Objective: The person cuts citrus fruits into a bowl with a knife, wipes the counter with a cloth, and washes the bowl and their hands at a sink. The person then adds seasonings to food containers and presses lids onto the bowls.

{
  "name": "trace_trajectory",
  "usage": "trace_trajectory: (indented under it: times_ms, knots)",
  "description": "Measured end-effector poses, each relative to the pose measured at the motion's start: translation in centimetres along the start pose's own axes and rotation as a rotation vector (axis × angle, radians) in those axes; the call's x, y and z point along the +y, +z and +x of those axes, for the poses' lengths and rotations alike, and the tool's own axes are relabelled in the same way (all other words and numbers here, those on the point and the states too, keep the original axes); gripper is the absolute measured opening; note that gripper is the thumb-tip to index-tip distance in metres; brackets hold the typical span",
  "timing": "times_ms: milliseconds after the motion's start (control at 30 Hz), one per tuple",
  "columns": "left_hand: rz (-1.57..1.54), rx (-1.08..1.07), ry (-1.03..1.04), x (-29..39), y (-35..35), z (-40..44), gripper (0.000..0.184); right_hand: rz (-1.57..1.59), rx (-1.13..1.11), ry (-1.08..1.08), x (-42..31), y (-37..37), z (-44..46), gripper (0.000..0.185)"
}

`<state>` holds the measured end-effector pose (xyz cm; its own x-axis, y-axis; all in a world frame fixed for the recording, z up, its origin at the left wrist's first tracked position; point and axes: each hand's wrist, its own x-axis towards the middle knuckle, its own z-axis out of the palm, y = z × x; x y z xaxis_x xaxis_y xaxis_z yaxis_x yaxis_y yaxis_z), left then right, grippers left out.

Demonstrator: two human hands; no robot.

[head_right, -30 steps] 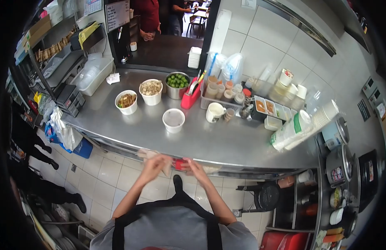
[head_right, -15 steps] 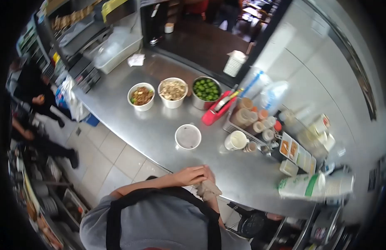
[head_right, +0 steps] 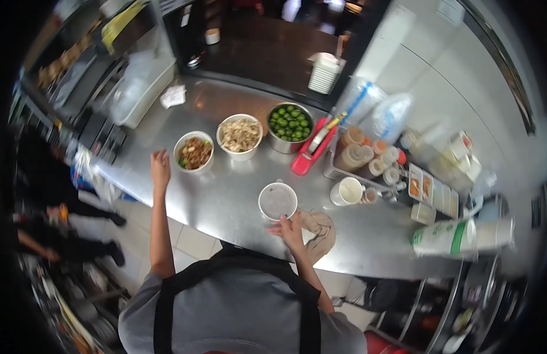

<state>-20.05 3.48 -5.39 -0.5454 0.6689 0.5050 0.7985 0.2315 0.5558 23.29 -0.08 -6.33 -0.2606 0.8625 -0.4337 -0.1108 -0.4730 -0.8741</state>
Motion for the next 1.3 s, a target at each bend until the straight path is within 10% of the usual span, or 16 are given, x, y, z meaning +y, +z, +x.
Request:
trace_trajectory:
  times_ms: [100, 267, 367, 467, 567, 700, 900, 1067, 1300]
  knots:
    - [-0.064, -0.469, -0.062, -7.5, 3.8, 3.1, 0.030, 0.067, 0.012, -0.053, -0.4, 1.4, 1.8, 0.049]
    - [-0.284, -0.604, -0.033, -7.0, 3.3, 1.8, 0.022, -0.071, 0.034, -0.075, -2.3, 2.0, 5.0, 0.062]
    - [-0.552, -0.604, -0.338, -6.5, 1.6, 1.7, 0.023, -0.746, 0.400, -0.452, -4.6, 0.3, 5.5, 0.071]
    - [-0.601, -0.611, -0.325, -4.5, 1.2, 2.7, 0.023, -0.718, 0.944, -0.764, -11.5, -5.3, 5.6, 0.059]
    - [-0.550, -0.629, -0.212, -4.1, 1.8, 3.1, 0.018, -0.891, 1.491, -0.268, -15.7, -12.3, 7.2, 0.053]
    - [-0.509, -0.661, -0.170, -4.6, 1.4, 2.7, 0.011, -0.735, 1.488, 0.103, -16.8, -14.9, 10.6, 0.065]
    - [-0.692, -0.645, -0.378, -3.5, -1.9, -3.9, 0.010, -0.830, 1.646, -0.120, -15.7, -15.6, 11.0, 0.075]
    - [-0.999, -0.725, -0.676, 0.4, -3.1, -10.1, 0.019, -0.770, 1.189, -1.037, -20.8, -13.4, 4.4, 0.066]
    - [-1.030, -0.857, -0.746, 4.7, -4.4, -11.9, 0.018, -0.142, 0.416, -1.142, -22.5, 0.6, 0.1, 0.042]
